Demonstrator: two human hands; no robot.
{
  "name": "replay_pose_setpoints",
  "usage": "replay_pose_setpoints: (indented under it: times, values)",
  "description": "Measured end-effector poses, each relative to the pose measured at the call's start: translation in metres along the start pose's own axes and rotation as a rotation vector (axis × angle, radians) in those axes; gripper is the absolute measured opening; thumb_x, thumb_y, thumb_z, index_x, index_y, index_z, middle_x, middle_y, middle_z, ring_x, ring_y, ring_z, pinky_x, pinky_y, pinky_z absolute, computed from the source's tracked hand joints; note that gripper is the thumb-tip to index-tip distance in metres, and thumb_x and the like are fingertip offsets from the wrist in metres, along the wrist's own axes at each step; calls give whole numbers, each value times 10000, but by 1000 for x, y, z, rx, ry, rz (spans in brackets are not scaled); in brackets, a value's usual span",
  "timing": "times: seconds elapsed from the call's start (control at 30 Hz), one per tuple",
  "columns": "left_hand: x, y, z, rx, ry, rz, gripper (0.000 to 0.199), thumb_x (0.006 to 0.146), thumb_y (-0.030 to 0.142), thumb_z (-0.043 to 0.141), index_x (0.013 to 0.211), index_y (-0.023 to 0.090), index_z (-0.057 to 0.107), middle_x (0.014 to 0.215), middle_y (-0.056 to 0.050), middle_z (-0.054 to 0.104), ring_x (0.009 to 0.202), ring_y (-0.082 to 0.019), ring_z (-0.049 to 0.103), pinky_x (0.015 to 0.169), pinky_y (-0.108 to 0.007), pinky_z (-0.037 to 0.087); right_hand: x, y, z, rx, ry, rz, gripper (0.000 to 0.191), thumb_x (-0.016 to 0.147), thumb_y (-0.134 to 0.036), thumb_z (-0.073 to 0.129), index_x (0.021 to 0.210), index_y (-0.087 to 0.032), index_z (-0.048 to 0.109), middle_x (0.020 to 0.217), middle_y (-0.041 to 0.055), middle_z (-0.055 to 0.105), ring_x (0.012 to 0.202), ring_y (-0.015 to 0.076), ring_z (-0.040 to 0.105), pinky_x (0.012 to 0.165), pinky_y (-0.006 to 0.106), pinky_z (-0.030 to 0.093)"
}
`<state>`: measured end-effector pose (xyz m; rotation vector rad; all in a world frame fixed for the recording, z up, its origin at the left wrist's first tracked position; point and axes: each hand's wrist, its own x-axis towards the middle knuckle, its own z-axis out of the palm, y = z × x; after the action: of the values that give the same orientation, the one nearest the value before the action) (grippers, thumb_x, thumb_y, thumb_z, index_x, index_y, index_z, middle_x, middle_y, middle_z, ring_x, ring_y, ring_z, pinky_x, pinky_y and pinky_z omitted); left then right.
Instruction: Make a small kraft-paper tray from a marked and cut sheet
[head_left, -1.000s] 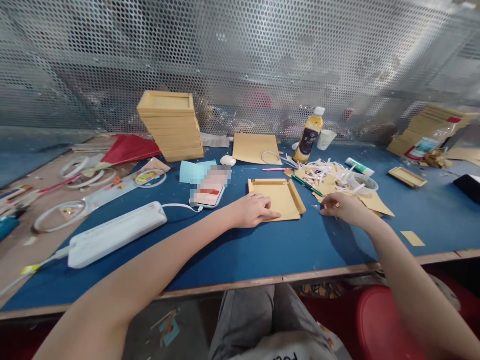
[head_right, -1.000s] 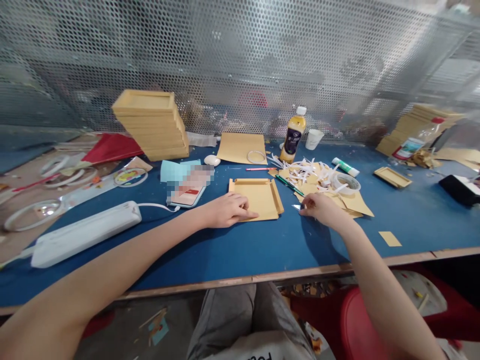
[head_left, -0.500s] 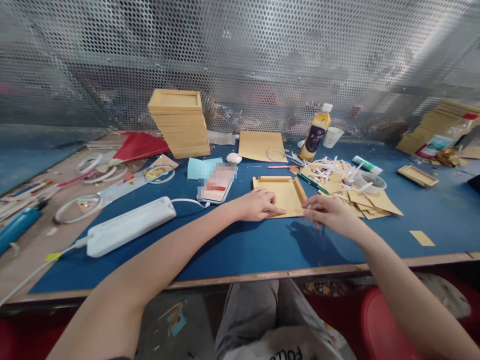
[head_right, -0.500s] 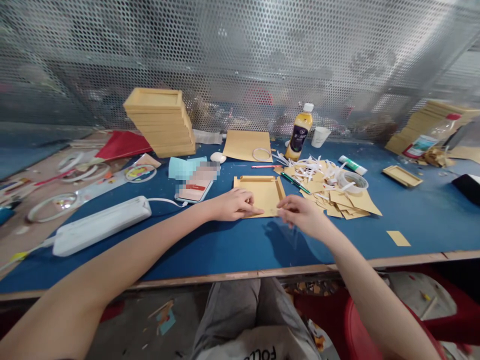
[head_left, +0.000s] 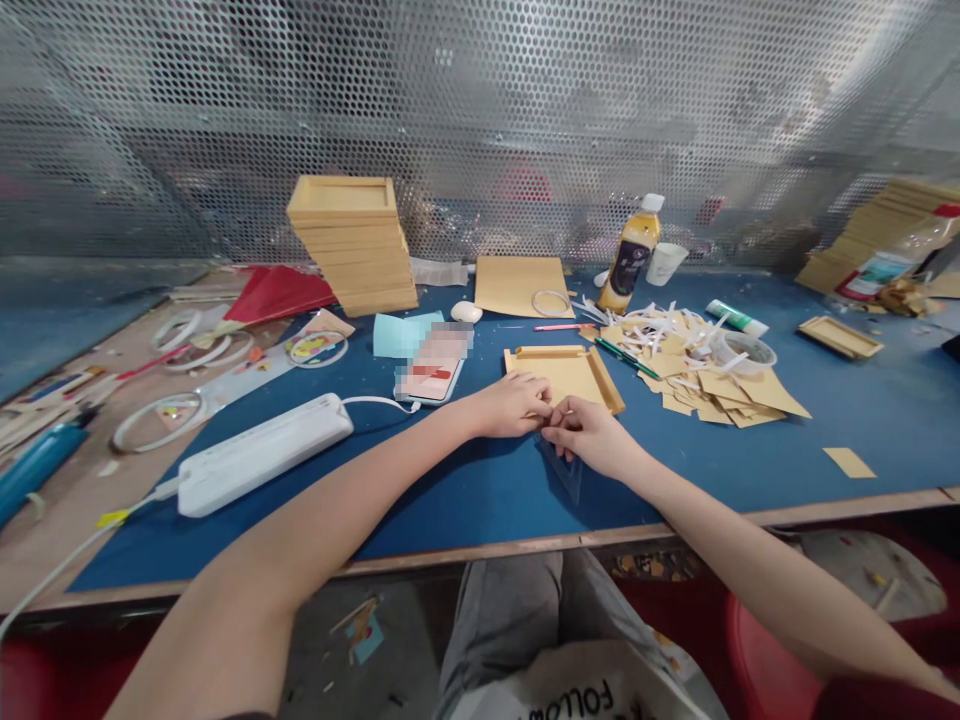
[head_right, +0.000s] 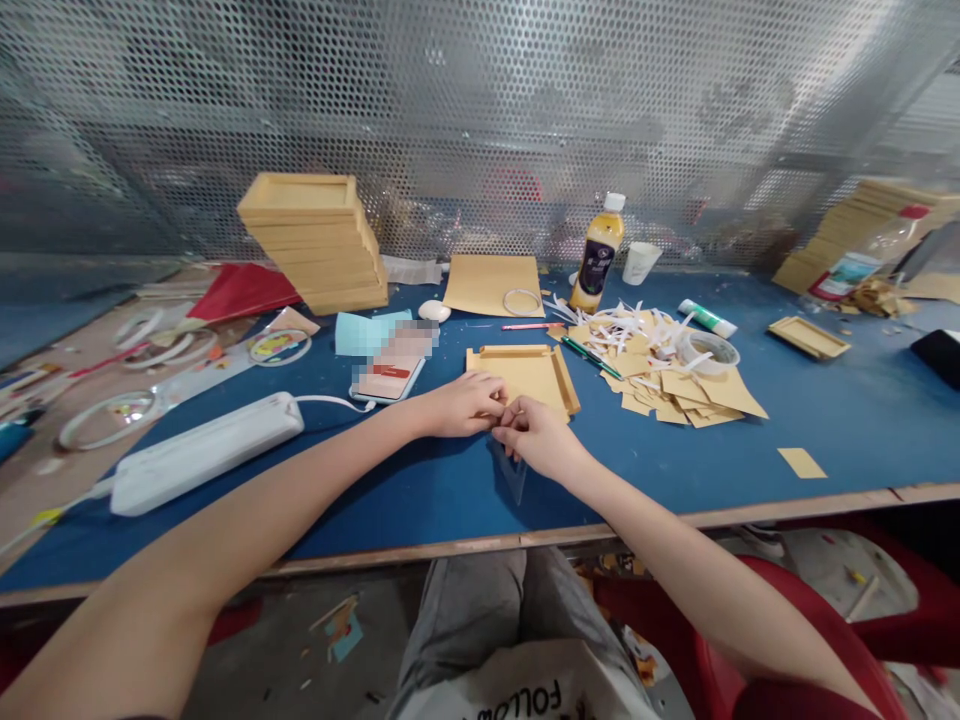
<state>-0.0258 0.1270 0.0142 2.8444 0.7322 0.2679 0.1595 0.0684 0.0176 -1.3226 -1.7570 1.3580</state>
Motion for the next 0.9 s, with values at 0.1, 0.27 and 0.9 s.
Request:
replay_pose_setpoints:
  times: [0.1,0.27,0.9]
  values:
    - [0,1,-1,-8,-1,3,136,892,217,548,853,221,678,1000,-39,547,959,-202,502,900,-347,344,-1,-1,1,-5,9,14,172,768,-253,621,775,-213,454,522,-57,581,437,105,513,450,217,411]
    - [-1,1,-1,-8,-4,-1,128,883,204,560,855,222,683,1010,-41,545,966,-207,499,904,-353,340,-1,-3,1,-26,43,32,147,738,-180,604,780,-212,468,512,-75,555,429,92,473,421,193,355]
    - [0,2,-1,36,-26,20,386,938,193,500,1254,395,591,963,-27,513,920,-183,485,863,-309,316,-14,13,-32,-12,153,103,215,682,-219,584,794,-229,401,430,-111,478,350,85,421,356,181,333]
